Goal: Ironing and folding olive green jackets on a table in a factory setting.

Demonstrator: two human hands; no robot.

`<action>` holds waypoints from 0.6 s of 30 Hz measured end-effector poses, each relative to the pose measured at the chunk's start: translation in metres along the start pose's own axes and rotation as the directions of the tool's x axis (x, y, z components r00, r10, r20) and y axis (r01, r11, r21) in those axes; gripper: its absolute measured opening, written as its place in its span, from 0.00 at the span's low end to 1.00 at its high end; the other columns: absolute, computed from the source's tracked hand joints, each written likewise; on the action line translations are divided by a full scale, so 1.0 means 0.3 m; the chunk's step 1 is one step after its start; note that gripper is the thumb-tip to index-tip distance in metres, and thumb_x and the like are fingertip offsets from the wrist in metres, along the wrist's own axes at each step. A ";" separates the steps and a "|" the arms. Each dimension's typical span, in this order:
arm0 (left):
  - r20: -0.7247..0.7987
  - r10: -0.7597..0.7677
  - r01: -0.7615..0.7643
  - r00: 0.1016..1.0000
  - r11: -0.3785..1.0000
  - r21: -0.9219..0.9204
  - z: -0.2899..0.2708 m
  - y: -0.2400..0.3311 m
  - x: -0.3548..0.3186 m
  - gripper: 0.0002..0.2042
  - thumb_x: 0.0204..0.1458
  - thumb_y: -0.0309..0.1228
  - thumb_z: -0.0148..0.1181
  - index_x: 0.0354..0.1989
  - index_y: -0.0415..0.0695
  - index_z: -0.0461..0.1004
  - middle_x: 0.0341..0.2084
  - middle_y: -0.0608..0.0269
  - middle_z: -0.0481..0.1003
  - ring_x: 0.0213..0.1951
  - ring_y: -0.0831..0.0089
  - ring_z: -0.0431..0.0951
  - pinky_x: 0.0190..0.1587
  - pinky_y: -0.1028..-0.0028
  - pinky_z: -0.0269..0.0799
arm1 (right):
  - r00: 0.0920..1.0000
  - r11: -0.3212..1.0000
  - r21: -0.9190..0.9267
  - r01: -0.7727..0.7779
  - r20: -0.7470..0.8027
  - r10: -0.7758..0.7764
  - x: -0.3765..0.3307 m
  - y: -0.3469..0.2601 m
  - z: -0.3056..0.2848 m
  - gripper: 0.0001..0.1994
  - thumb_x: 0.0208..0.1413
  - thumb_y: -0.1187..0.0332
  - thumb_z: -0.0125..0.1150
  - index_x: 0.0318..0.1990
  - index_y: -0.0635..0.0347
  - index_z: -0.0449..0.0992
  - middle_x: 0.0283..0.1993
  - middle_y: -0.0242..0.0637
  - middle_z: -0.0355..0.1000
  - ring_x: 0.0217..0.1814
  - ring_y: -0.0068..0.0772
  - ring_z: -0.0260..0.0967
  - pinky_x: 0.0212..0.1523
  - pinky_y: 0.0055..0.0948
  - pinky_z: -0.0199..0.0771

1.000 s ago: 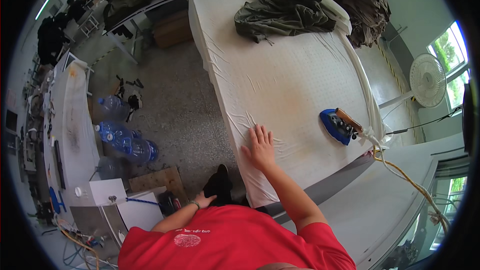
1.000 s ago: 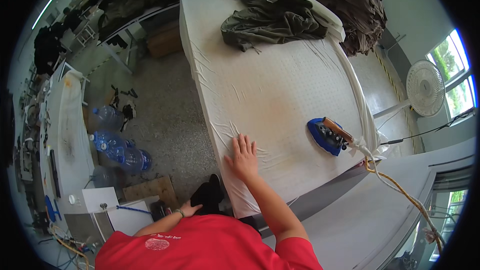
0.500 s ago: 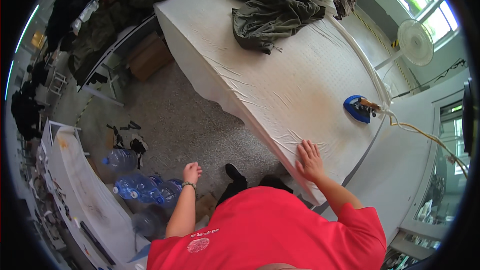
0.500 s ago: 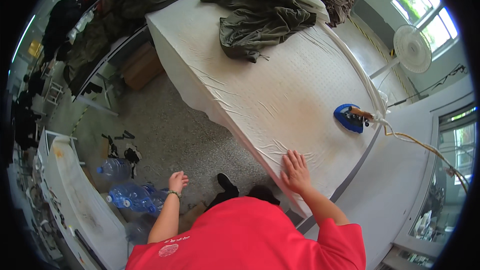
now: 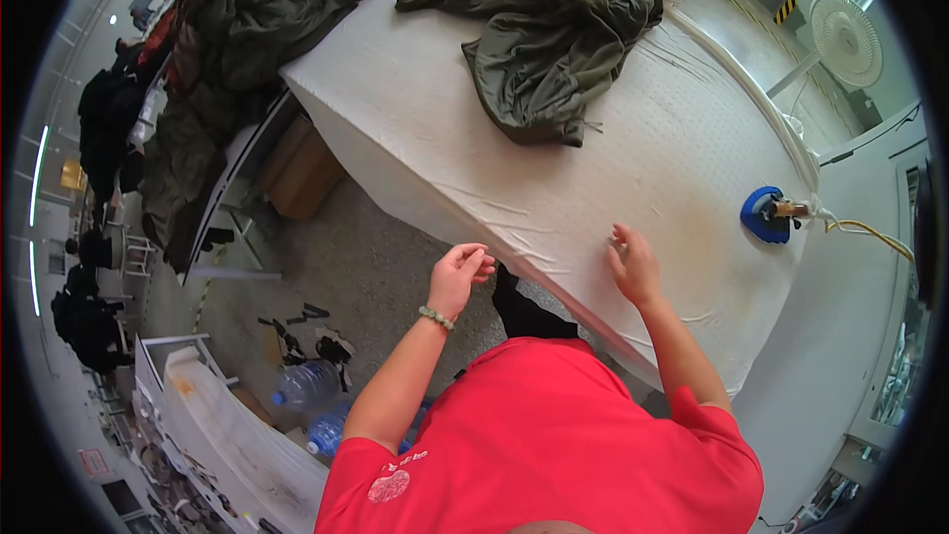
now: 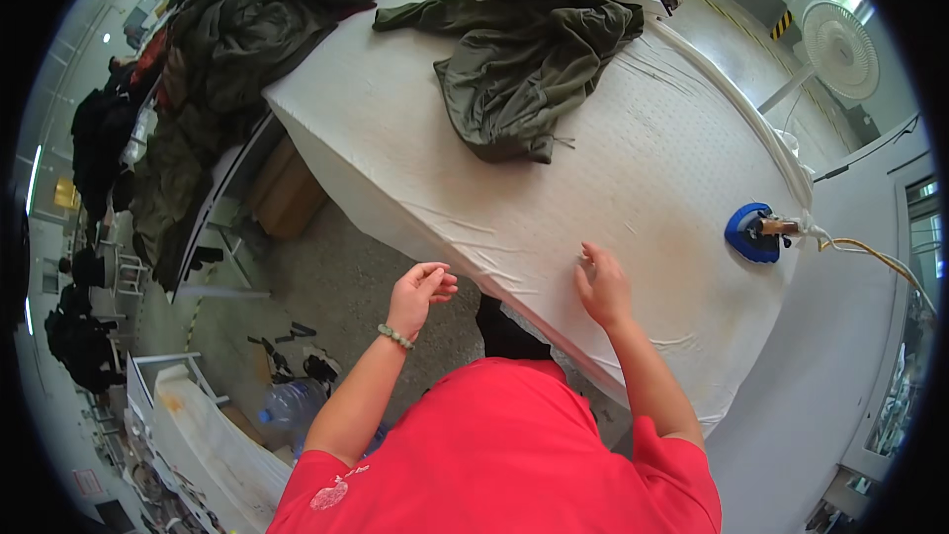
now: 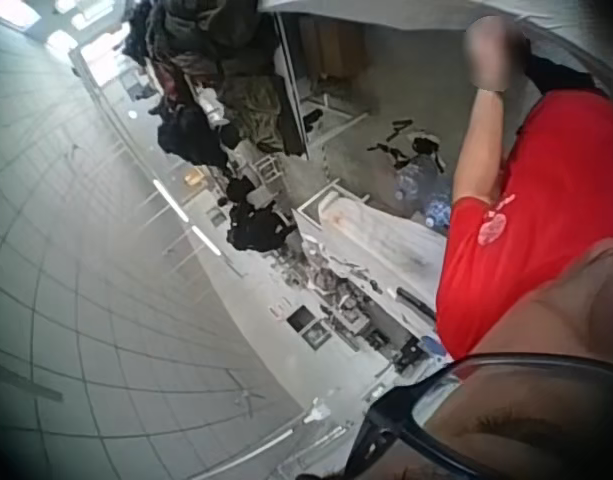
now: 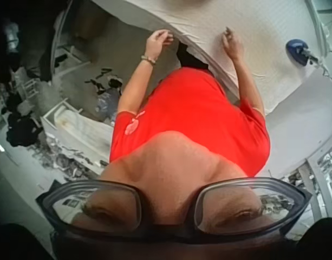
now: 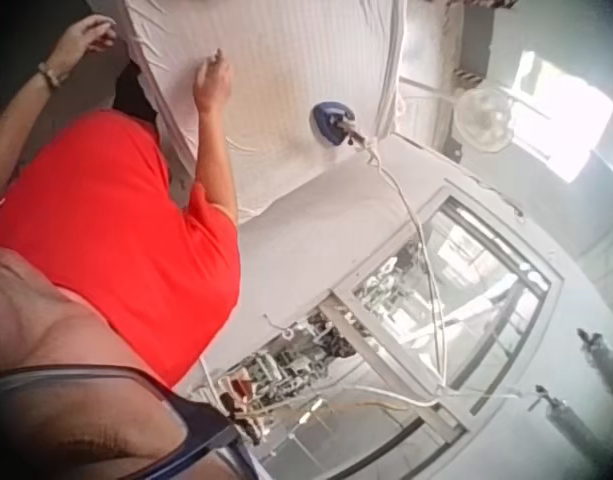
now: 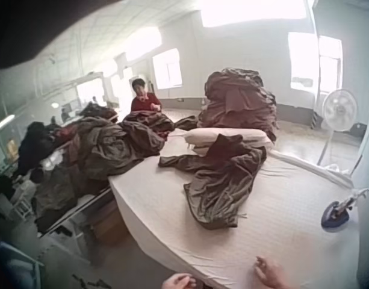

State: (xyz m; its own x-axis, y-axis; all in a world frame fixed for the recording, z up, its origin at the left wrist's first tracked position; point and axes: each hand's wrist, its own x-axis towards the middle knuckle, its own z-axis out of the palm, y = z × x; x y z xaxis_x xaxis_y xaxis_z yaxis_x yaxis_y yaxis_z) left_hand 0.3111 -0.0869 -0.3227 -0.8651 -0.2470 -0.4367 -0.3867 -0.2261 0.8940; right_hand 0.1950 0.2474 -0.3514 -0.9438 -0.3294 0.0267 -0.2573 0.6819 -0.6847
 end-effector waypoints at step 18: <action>0.598 -0.197 0.409 0.777 0.880 -0.242 0.015 0.520 1.128 0.25 0.65 0.42 0.57 0.62 0.34 0.70 0.54 0.53 0.77 0.52 0.60 0.79 0.56 0.62 0.75 | 0.939 0.990 0.126 0.063 -0.345 -0.016 0.778 -0.640 0.080 0.15 0.48 0.74 0.61 0.46 0.58 0.77 0.44 0.45 0.78 0.45 0.54 0.76 0.45 0.45 0.77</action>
State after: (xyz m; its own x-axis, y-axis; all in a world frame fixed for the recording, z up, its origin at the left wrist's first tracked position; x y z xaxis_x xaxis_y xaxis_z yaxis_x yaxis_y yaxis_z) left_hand -0.0434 -0.2016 -0.3308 -0.7869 0.4163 -0.4556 -0.6171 -0.5279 0.5835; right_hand 0.0291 0.0241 -0.2310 -0.9532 -0.0948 0.2870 -0.2881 0.5724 -0.7677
